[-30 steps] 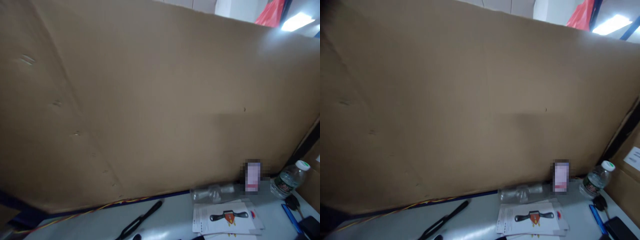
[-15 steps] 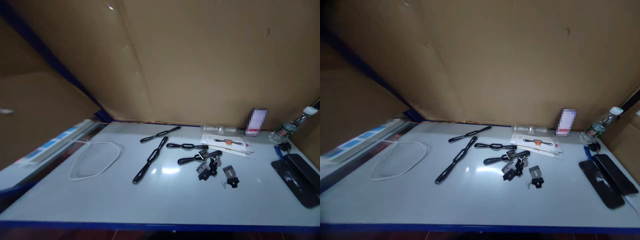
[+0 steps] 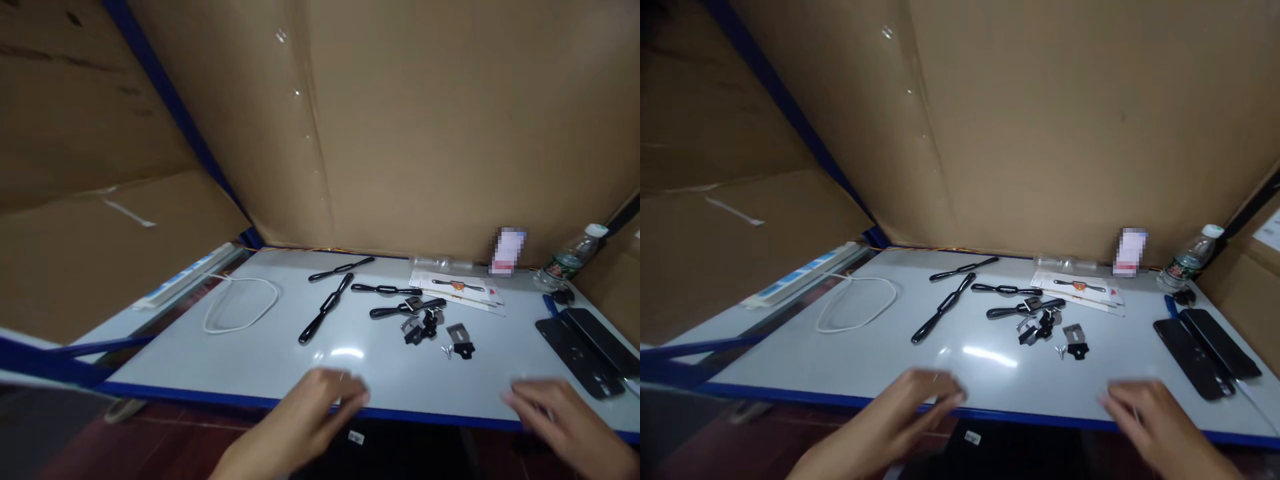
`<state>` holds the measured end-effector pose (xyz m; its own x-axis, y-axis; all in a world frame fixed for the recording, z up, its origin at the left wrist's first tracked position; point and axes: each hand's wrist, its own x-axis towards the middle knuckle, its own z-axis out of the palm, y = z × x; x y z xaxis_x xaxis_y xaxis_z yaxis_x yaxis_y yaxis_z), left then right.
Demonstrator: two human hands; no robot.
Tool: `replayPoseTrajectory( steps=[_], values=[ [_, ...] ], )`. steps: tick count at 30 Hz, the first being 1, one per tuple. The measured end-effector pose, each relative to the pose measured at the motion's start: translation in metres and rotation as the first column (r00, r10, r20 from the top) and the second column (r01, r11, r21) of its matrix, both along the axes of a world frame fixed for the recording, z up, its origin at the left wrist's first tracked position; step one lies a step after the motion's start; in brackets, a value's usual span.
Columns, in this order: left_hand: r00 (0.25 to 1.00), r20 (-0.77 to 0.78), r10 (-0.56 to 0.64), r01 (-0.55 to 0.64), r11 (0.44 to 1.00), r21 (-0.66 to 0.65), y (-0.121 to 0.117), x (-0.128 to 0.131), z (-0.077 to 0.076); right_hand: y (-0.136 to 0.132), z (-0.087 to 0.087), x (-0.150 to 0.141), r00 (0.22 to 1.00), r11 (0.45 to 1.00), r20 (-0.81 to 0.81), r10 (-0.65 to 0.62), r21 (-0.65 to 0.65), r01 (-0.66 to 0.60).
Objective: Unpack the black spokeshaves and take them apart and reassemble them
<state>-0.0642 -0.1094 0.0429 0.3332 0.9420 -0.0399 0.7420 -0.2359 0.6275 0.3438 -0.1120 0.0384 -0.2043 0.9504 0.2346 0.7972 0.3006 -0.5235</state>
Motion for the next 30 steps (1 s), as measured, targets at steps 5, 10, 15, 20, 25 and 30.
replayPoseTrajectory(
  steps=[5, 10, 15, 20, 25, 30],
  values=[
    [0.95, -0.185, -0.252, 0.297, 0.914, 0.278, 0.135, 0.056, 0.0, 0.142, 0.032, -0.051, 0.955, 0.993, 0.278, 0.1, 0.033, -0.113],
    [0.932, -0.28, -0.229, 0.315, 0.895, 0.316, 0.183, 0.051, -0.035, 0.184, 0.002, -0.066, 0.936, 0.989, 0.32, 0.145, -0.049, -0.136],
    [0.946, -0.256, -0.197, 0.274, 0.909, 0.313, 0.179, 0.04, -0.038, 0.177, -0.019, -0.057, 0.939, 0.982, 0.291, 0.185, -0.098, -0.163],
    [0.966, -0.214, -0.143, 0.203, 0.933, 0.296, 0.176, 0.045, -0.04, 0.175, -0.018, -0.057, 0.945, 0.975, 0.252, 0.207, -0.127, -0.18],
    [0.974, -0.206, -0.1, 0.158, 0.944, 0.291, 0.175, 0.048, -0.039, 0.179, -0.025, -0.054, 0.964, 0.965, 0.121, 0.238, -0.139, -0.221],
    [0.966, -0.245, -0.086, 0.157, 0.946, 0.283, 0.175, 0.052, -0.035, 0.19, -0.046, -0.04, 0.971, 0.962, 0.001, 0.24, -0.136, -0.238]
  ],
)
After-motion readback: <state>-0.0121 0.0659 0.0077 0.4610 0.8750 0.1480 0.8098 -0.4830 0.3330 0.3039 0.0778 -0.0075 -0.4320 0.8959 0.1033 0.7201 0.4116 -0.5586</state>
